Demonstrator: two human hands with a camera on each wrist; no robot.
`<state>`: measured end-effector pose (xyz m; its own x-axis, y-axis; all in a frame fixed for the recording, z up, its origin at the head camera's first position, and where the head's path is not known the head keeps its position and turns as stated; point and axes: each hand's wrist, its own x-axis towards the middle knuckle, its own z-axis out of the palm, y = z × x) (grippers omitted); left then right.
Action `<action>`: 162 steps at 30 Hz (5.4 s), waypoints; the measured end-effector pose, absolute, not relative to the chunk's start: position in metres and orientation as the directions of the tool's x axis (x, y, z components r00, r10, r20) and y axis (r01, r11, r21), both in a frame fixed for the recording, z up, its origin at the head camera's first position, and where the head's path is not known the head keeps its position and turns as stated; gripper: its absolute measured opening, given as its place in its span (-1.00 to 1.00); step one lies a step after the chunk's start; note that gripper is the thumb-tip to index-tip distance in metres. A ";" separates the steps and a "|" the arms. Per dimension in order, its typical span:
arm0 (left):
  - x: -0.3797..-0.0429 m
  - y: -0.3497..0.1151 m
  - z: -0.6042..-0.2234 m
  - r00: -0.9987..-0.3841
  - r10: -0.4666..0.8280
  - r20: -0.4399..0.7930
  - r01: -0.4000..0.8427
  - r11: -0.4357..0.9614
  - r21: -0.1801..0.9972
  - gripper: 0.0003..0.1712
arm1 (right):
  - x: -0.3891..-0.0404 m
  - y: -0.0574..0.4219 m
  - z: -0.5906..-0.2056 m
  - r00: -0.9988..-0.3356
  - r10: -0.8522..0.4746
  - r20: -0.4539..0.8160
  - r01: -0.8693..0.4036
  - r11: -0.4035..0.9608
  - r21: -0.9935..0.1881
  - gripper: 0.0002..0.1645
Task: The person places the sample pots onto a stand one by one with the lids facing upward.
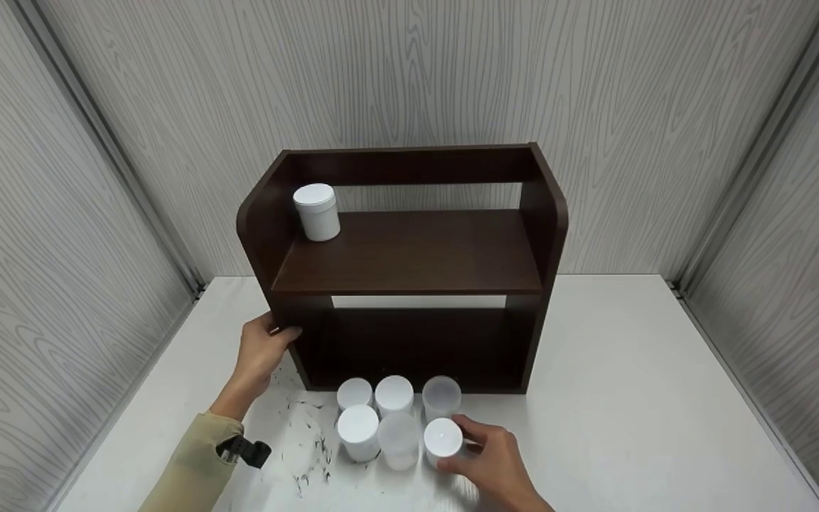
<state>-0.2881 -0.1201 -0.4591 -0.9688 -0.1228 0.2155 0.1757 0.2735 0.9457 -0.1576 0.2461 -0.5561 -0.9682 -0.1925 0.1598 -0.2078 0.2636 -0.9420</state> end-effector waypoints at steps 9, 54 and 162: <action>-0.289 -0.119 -0.459 -0.970 -0.142 0.195 0.149 0.281 0.948 -0.39 | -0.156 0.250 -0.557 -0.959 -0.215 0.185 -0.238 0.255 -0.937 -0.17; -0.289 -0.119 -0.459 -0.972 -0.136 0.190 0.145 0.288 0.947 -0.36 | -0.165 0.261 -0.565 -0.920 -0.360 0.152 -0.199 0.098 -0.975 -0.16; -0.285 -0.108 -0.465 -0.956 -0.201 0.215 0.158 0.268 0.950 -0.51 | -0.202 0.202 -0.314 -0.950 -0.288 0.123 -0.174 0.160 -0.972 -0.13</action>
<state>-0.2850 -0.1080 -0.4653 -0.9556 -0.2010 0.2154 0.1579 0.2677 0.9505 -0.2021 0.2017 -0.3144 -0.9497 -0.2882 0.1227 -0.1743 0.1604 -0.9715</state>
